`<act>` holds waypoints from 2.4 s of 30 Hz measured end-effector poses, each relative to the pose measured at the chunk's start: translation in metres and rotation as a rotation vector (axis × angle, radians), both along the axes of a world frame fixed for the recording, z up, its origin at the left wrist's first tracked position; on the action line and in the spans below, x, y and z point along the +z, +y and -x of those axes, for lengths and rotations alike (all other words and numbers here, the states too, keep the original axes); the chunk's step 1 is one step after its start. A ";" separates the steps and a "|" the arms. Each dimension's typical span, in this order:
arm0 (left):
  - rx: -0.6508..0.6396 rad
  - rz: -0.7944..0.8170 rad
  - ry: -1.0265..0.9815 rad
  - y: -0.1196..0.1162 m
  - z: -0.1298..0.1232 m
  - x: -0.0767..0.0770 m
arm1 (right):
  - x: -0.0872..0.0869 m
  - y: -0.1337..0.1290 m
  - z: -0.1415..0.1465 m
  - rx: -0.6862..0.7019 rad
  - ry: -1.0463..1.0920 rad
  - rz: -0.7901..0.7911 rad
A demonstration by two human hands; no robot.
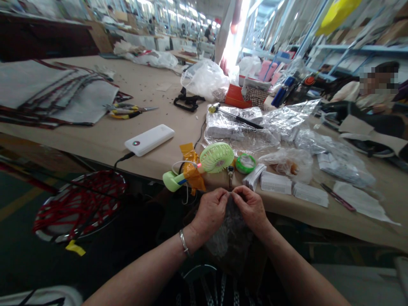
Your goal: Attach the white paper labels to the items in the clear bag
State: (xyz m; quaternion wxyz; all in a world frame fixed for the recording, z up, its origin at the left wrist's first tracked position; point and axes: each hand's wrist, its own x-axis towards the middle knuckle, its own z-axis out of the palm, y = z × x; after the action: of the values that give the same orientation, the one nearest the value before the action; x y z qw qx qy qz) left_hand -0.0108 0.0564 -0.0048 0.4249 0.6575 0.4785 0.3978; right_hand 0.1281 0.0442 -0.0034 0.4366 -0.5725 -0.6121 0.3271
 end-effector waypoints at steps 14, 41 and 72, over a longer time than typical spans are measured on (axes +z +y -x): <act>0.022 0.022 -0.027 0.007 -0.002 0.000 | -0.004 0.004 0.000 -0.033 -0.002 -0.033; -0.119 0.332 -0.051 -0.016 -0.006 -0.019 | -0.005 -0.010 -0.067 -0.175 -0.813 -0.604; -0.120 1.055 -0.558 -0.015 -0.048 0.007 | -0.007 -0.029 -0.096 -0.219 -0.639 -0.567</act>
State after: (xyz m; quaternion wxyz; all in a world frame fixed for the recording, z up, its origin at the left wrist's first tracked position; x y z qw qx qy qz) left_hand 0.0376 0.0410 0.0019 0.8252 0.2545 0.4437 0.2395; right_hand 0.2237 0.0152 -0.0103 0.3973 -0.5642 -0.7175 -0.0953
